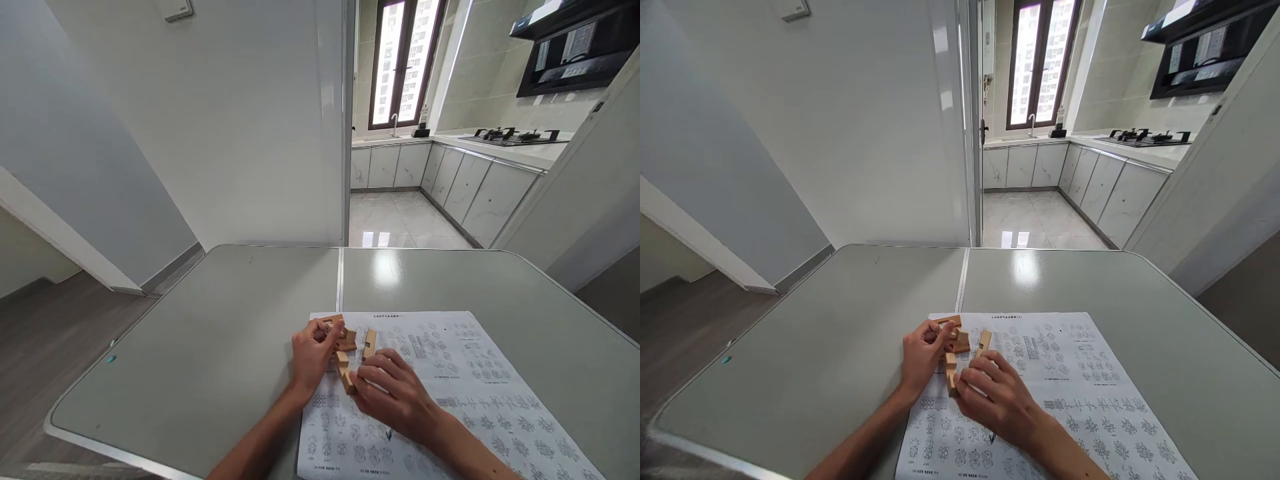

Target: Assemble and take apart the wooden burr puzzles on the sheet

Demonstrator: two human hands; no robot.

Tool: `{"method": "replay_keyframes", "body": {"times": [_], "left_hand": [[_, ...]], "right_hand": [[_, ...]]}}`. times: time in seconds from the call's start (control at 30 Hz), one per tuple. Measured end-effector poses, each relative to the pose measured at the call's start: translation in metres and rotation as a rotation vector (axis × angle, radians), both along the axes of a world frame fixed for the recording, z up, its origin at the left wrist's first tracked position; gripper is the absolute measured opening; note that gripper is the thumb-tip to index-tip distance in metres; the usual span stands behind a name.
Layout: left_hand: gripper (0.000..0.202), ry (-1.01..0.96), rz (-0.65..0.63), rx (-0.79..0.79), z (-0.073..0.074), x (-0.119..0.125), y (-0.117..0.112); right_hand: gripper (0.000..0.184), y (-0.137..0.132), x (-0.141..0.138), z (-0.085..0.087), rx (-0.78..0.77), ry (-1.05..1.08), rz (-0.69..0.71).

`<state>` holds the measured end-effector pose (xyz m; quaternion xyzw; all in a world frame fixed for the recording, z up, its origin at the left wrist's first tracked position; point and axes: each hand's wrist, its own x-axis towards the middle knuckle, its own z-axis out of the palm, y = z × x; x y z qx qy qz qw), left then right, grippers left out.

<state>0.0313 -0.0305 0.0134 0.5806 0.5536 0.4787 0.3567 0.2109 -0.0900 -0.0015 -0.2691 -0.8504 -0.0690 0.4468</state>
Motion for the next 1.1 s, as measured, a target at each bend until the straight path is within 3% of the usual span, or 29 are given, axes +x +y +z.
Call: {"method": "replay_keyframes", "body": {"times": [0.1, 0.23, 0.37, 0.43, 0.53, 0.73, 1.1], "left_hand": [[0.051, -0.065, 0.062, -0.035, 0.006, -0.007, 0.005], [0.047, -0.052, -0.013, 0.007, 0.01, -0.01, 0.006], [0.044, -0.032, -0.13, 0.028, 0.006, -0.005, 0.004], [0.044, 0.006, -0.184, 0.04, 0.001, -0.003, 0.004], [0.044, 0.092, -0.232, 0.064, -0.005, -0.004, 0.003], [0.038, 0.319, -0.363, 0.207, -0.01, -0.006, 0.001], [0.025, 0.612, -0.611, 0.458, -0.011, -0.003, -0.005]], "right_hand": [[0.024, -0.006, -0.008, 0.001, -0.008, 0.031, 0.04], [0.019, -0.003, -0.006, 0.0, -0.136, 0.228, -0.03], [0.005, 0.01, 0.011, -0.002, -0.498, 0.547, -0.157], [0.016, 0.017, 0.02, -0.003, -0.704, 0.717, -0.218], [0.03, 0.025, 0.029, -0.005, -0.861, 0.853, -0.291], [0.043, 0.031, 0.033, -0.012, -0.964, 0.76, -0.32], [0.05, 0.032, 0.03, -0.017, -0.957, 0.638, -0.271]]}}
